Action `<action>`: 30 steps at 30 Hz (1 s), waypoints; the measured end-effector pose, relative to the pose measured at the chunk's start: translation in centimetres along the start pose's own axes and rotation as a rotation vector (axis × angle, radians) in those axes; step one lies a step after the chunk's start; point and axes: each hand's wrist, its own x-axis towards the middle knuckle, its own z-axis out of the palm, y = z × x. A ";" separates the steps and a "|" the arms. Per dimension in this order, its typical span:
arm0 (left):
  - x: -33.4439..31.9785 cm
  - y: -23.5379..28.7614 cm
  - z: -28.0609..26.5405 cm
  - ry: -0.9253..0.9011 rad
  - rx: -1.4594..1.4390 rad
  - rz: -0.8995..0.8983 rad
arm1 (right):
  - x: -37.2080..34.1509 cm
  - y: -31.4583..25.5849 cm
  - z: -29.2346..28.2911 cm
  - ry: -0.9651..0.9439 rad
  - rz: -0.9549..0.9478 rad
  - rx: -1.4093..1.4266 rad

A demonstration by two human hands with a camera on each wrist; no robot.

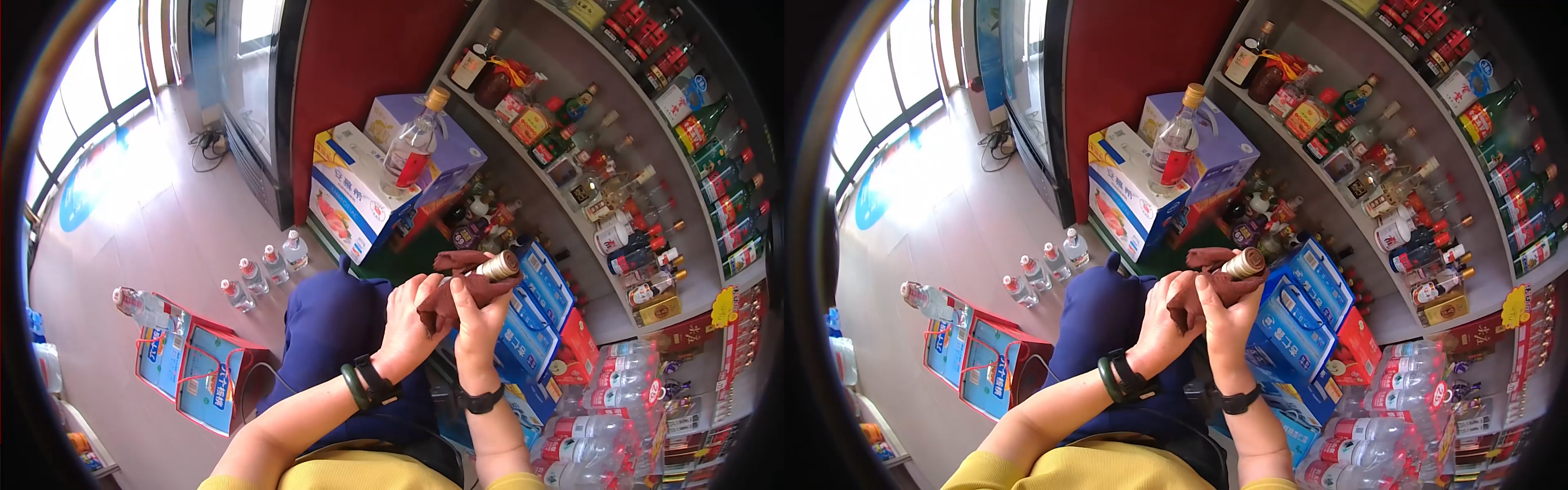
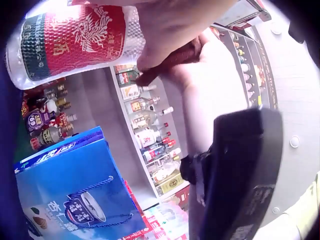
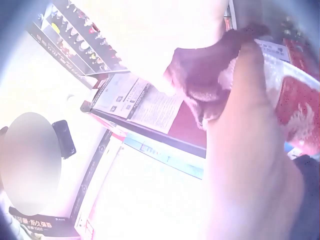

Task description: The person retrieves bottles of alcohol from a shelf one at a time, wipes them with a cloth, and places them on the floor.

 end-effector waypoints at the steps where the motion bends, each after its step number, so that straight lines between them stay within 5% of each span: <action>1: -0.2 0.3 0.1 -0.011 0.056 -0.023 | -0.3 -0.1 0.4 0.074 -0.011 -0.006; 3: -0.5 0.5 0.3 -0.029 0.107 -0.067 | -0.3 -0.2 0.8 0.184 -0.041 -0.029; 10: -0.8 0.6 -0.1 0.005 0.093 -0.065 | 0.2 0.0 0.1 0.130 0.006 -0.095; 18: -0.4 0.2 -1.7 -0.014 0.028 0.007 | 1.8 -1.9 -3.3 -0.309 0.021 -0.012; 22: 0.1 -0.1 -1.9 -0.064 0.051 -0.027 | 3.1 1.1 -8.5 -0.217 0.143 0.054; 26: 0.4 0.2 -2.2 -0.090 0.006 -0.063 | 3.3 -2.8 -8.9 -0.191 0.219 0.316; 30: 0.0 0.6 -1.6 -0.089 0.043 0.005 | 3.6 -4.0 -4.9 -0.473 0.055 0.342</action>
